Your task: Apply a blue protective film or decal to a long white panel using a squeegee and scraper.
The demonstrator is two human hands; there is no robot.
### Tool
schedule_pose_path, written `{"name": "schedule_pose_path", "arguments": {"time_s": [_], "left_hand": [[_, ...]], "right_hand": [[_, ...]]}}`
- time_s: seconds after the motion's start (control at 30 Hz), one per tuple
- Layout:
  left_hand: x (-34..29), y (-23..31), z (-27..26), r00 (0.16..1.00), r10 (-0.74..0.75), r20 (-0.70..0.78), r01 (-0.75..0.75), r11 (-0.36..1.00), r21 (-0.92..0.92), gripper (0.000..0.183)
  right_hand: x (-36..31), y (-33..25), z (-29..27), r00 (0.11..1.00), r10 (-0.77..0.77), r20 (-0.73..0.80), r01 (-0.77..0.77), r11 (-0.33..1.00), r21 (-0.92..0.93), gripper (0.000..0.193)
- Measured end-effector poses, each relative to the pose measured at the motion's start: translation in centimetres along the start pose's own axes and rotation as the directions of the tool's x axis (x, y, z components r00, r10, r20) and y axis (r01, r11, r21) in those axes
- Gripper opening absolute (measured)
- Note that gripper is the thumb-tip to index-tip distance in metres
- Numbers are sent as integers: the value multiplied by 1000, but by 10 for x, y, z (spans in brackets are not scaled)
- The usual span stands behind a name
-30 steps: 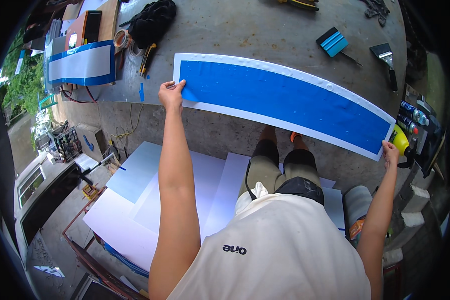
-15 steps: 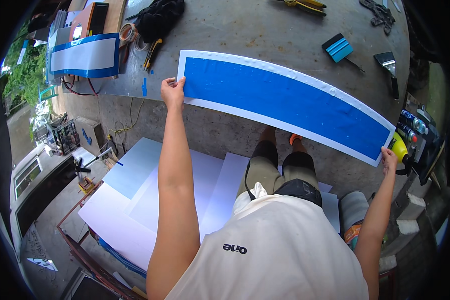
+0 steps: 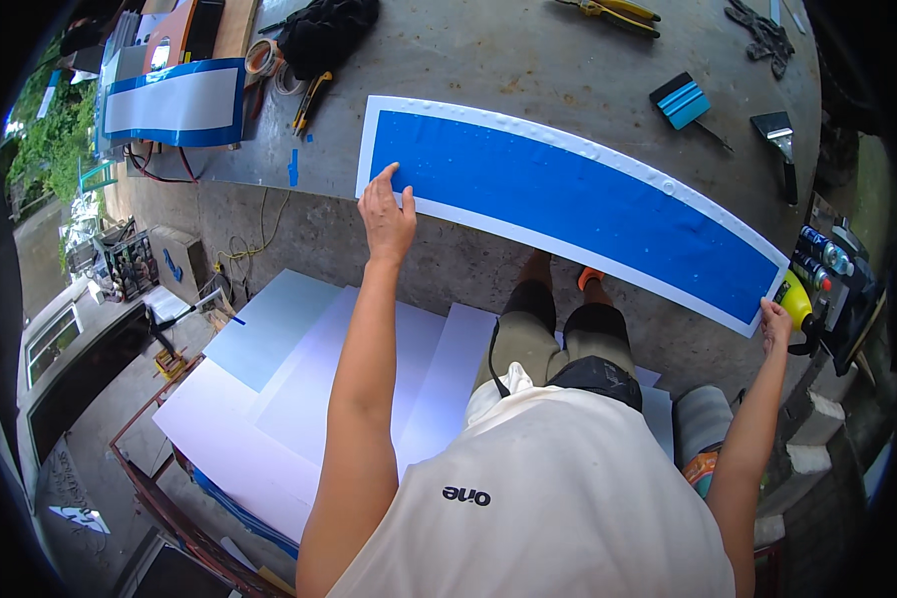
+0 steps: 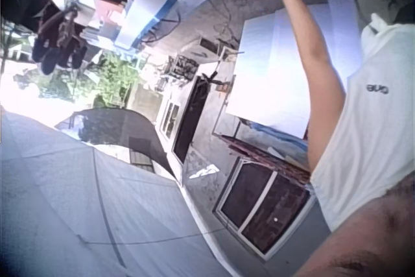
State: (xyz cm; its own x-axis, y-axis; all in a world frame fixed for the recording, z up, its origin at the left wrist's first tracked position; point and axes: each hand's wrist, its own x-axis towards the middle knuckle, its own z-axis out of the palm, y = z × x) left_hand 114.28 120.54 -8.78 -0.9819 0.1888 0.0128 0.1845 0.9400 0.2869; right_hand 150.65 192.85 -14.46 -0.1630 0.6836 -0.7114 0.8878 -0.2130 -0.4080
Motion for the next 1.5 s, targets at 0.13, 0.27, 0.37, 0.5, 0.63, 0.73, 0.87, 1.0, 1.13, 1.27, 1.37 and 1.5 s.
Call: {"name": "schedule_pose_path", "arguments": {"time_s": [0.13,0.27,0.37,0.5,0.63,0.73,0.87,1.0,1.13,1.27,1.37,1.5], "left_hand": [[-6,-6,0,993,-115,-35,116,993,14,44],[-4,-12,-4,970,-238,-41,237,971,-25,45],[-5,-15,-1,985,-165,-57,163,986,-41,44],[-14,-21,-2,919,-374,-124,350,919,-181,43],[-17,-34,-8,711,-698,-86,587,657,-472,41],[-17,-42,-8,656,-753,-54,617,576,-537,40],[-27,-53,-11,651,-757,-46,583,539,-608,36],[-44,-64,0,631,-776,1,556,451,-698,34],[-64,-76,7,609,-792,39,564,399,-723,33],[-71,-76,3,606,-791,84,575,362,-734,33],[-75,-87,2,612,-785,94,575,361,-734,33],[-85,-107,8,634,-771,66,522,363,-772,31]], "right_hand": [[-7,-7,7,999,8,-43,-9,1000,-28,24],[0,0,-3,999,6,-39,-7,1000,-5,23],[0,-1,-3,1000,-10,15,10,1000,-9,21],[-5,-6,7,995,-48,-84,40,994,-101,20],[-3,3,9,973,-148,-179,119,979,-163,23],[7,24,-10,929,-242,-282,188,961,-204,27],[-26,19,3,920,-242,-308,148,943,-299,29],[-57,18,3,931,-147,-333,-8,906,-423,26],[-67,24,8,937,-144,-317,-7,902,-431,22],[-82,14,15,939,-151,-308,-14,879,-476,21],[-102,-4,39,951,-135,-277,-9,886,-464,23],[-102,4,50,917,-275,-288,71,824,-562,25]]}}
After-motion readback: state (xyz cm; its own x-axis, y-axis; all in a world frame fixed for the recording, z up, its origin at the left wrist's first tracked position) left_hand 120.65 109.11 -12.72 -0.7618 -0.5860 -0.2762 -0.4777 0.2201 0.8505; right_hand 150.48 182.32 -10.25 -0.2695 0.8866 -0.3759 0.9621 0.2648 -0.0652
